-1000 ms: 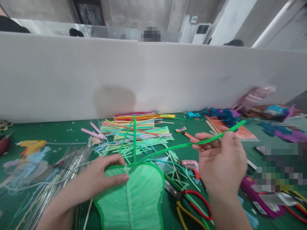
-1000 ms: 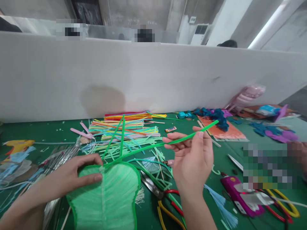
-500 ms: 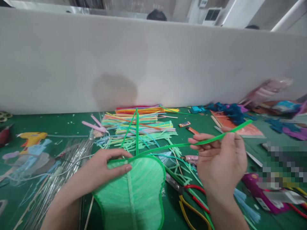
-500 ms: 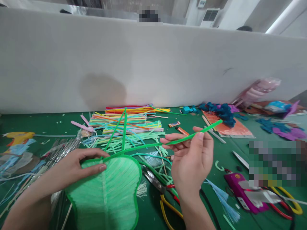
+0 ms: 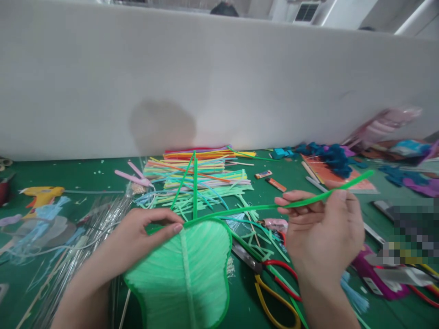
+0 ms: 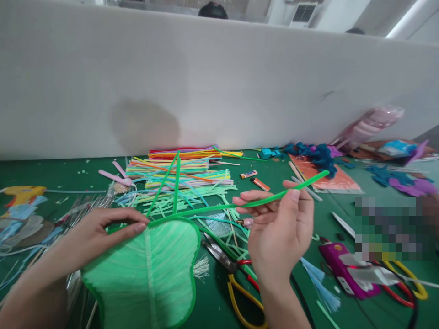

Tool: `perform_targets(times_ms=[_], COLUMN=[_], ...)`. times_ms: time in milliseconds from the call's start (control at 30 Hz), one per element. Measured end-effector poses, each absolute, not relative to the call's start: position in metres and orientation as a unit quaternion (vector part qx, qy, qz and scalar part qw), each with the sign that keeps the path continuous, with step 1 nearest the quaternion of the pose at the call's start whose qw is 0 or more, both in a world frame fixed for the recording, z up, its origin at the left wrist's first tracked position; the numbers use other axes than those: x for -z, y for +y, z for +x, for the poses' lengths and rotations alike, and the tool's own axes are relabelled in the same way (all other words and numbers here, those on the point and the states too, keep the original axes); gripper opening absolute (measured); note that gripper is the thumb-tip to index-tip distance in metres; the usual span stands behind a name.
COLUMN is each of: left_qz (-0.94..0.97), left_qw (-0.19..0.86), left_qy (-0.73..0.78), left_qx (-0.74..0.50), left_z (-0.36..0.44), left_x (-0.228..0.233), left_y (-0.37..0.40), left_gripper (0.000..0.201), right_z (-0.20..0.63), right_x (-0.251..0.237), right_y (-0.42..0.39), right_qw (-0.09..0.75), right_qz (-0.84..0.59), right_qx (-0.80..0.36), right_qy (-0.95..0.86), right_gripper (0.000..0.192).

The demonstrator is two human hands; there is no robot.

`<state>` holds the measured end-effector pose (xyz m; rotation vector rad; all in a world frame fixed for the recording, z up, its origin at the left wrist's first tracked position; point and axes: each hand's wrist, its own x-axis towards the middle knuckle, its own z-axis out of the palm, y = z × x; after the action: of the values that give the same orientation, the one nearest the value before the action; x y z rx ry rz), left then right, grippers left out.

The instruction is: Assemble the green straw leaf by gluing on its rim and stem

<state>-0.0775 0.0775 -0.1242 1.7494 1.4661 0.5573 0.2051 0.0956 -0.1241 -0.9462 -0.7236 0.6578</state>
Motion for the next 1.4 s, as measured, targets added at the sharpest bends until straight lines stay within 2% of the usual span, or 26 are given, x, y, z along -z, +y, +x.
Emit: perform_targets(times_ms=[667, 1000, 1133, 1400], left_qz=[0.664, 0.635, 0.633, 0.607], left_qw=[0.366, 0.408, 0.419, 0.452], left_qy=[0.625, 0.613, 0.613, 0.623], left_qx=[-0.186, -0.233, -0.218, -0.199], left_z=[-0.079, -0.079, -0.078, -0.08], left_x=[0.13, 0.131, 0.132, 0.133], left_y=[0.079, 0.084, 0.085, 0.086], left_gripper=[0.034, 0.034, 0.03, 0.036], right_z=[0.188, 0.197, 0.2, 0.204], right_x=[0.13, 0.137, 0.139, 0.139], right_y=[0.083, 0.083, 0.082, 0.081], right_qw=[0.781, 0.773, 0.769, 0.766], right_qz=[-0.406, -0.419, -0.419, -0.438], right_qx=[-0.311, -0.326, -0.335, -0.337], right_qy=[-0.359, -0.348, -0.348, -0.327], right_gripper=[0.011, 0.012, 0.01, 0.01])
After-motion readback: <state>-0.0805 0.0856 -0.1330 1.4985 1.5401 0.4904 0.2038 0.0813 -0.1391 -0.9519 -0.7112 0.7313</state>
